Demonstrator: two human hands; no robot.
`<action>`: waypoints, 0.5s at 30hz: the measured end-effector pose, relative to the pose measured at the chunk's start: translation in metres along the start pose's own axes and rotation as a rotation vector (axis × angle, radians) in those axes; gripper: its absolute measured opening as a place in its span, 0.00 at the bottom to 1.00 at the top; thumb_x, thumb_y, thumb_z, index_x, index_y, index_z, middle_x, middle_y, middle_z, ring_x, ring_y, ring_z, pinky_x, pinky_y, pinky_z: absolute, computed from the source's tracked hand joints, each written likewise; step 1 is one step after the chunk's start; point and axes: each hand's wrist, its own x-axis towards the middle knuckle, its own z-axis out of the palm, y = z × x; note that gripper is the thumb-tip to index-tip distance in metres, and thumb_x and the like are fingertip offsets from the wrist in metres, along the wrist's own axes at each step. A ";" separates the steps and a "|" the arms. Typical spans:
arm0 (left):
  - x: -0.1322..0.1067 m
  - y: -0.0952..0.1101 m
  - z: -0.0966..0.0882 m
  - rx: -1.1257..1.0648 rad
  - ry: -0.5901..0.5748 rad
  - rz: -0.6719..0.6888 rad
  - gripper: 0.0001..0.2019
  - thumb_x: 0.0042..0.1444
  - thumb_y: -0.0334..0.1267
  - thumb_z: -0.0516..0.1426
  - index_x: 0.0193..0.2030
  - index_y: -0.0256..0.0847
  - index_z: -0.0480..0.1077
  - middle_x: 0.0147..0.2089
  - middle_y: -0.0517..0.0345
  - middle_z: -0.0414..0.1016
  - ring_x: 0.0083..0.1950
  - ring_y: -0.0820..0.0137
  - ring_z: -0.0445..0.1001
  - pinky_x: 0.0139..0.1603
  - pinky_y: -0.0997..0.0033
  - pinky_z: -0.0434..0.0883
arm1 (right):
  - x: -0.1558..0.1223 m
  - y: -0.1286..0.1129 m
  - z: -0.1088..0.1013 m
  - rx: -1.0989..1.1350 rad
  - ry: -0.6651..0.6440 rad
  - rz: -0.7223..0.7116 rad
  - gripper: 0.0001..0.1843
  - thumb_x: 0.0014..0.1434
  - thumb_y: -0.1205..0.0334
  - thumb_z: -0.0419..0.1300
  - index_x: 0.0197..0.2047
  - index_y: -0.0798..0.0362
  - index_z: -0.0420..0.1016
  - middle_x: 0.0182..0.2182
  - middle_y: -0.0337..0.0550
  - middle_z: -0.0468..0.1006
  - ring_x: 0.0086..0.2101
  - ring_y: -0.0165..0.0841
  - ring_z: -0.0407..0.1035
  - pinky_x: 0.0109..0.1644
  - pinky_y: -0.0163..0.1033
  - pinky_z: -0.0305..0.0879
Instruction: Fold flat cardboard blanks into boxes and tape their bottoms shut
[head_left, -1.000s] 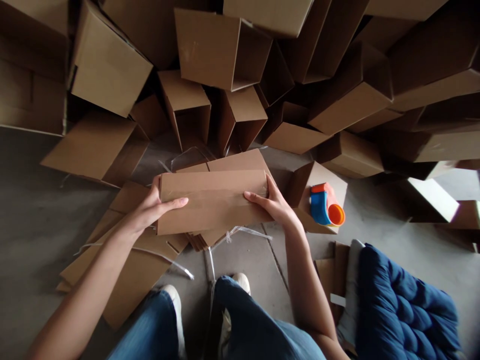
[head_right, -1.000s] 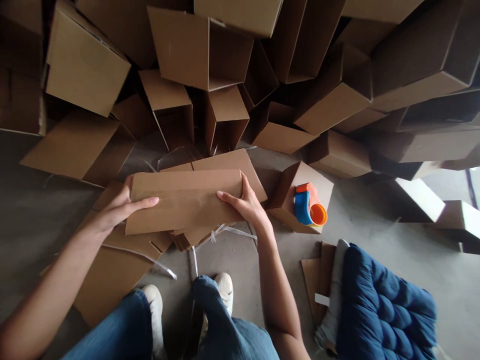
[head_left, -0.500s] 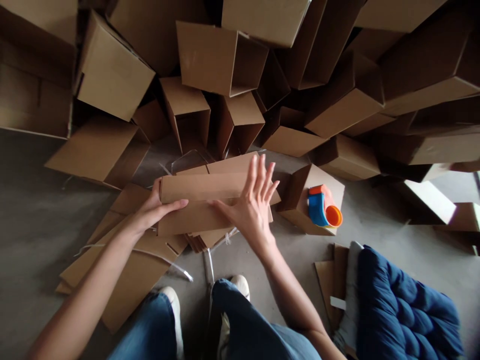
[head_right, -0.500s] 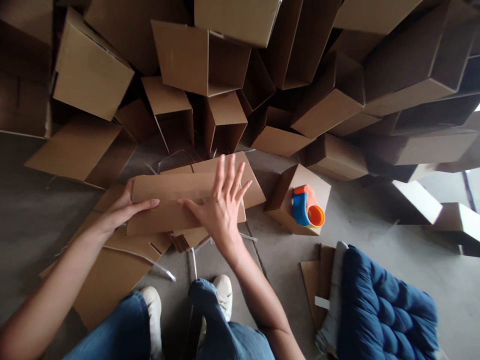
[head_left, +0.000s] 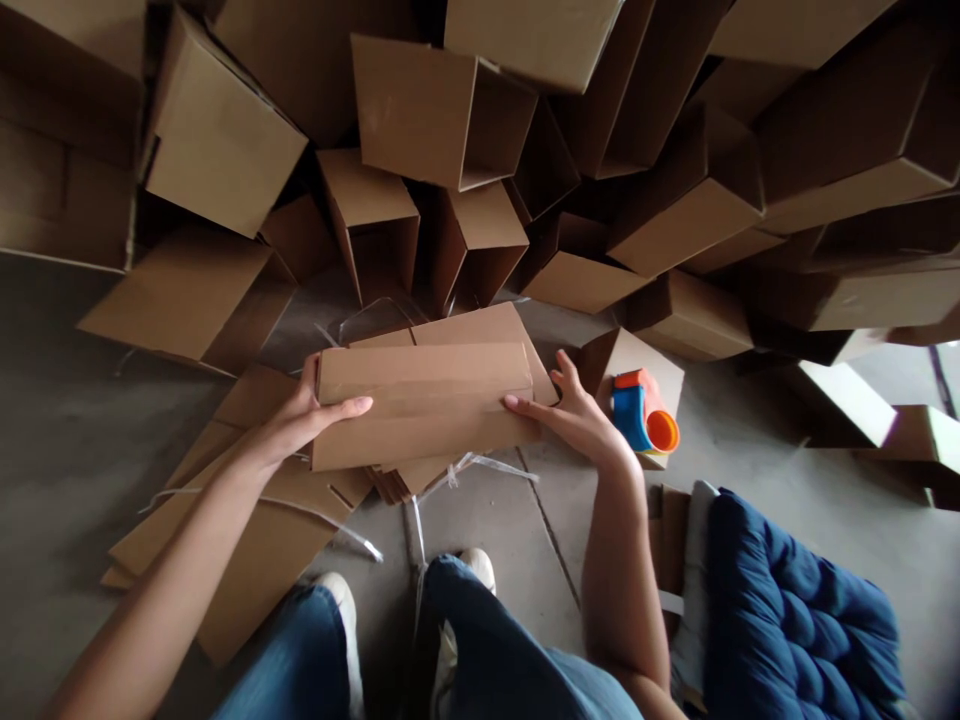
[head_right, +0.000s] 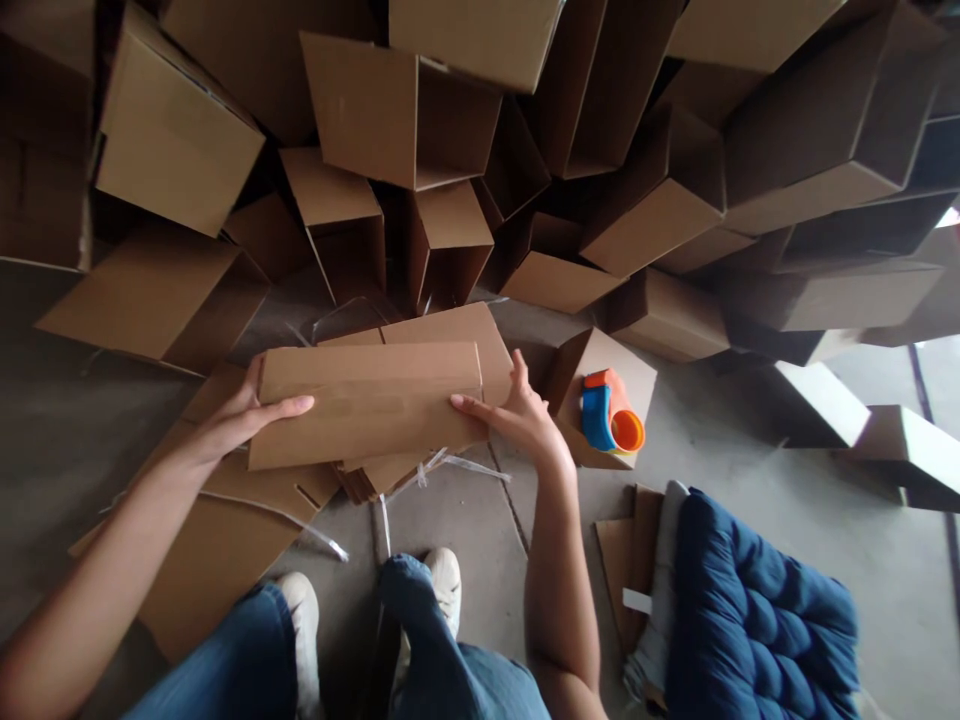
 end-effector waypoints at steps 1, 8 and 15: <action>-0.001 0.001 0.000 0.008 -0.003 0.002 0.37 0.41 0.52 0.72 0.53 0.49 0.59 0.56 0.49 0.76 0.63 0.47 0.74 0.59 0.51 0.76 | 0.000 0.000 -0.002 0.074 -0.096 0.073 0.57 0.45 0.33 0.76 0.73 0.45 0.66 0.66 0.57 0.73 0.69 0.66 0.59 0.71 0.75 0.54; -0.003 0.005 0.003 0.023 0.031 0.002 0.35 0.40 0.51 0.71 0.53 0.50 0.60 0.53 0.52 0.76 0.60 0.48 0.76 0.56 0.52 0.78 | -0.003 -0.017 0.003 0.190 -0.291 0.162 0.33 0.53 0.32 0.69 0.53 0.45 0.84 0.55 0.47 0.84 0.60 0.59 0.73 0.68 0.64 0.66; -0.005 0.008 0.004 -0.013 0.039 -0.028 0.35 0.39 0.51 0.72 0.52 0.50 0.61 0.51 0.55 0.78 0.59 0.50 0.78 0.60 0.51 0.77 | 0.003 -0.009 -0.004 0.180 0.161 0.022 0.59 0.56 0.24 0.60 0.81 0.36 0.41 0.78 0.44 0.54 0.77 0.48 0.44 0.79 0.60 0.44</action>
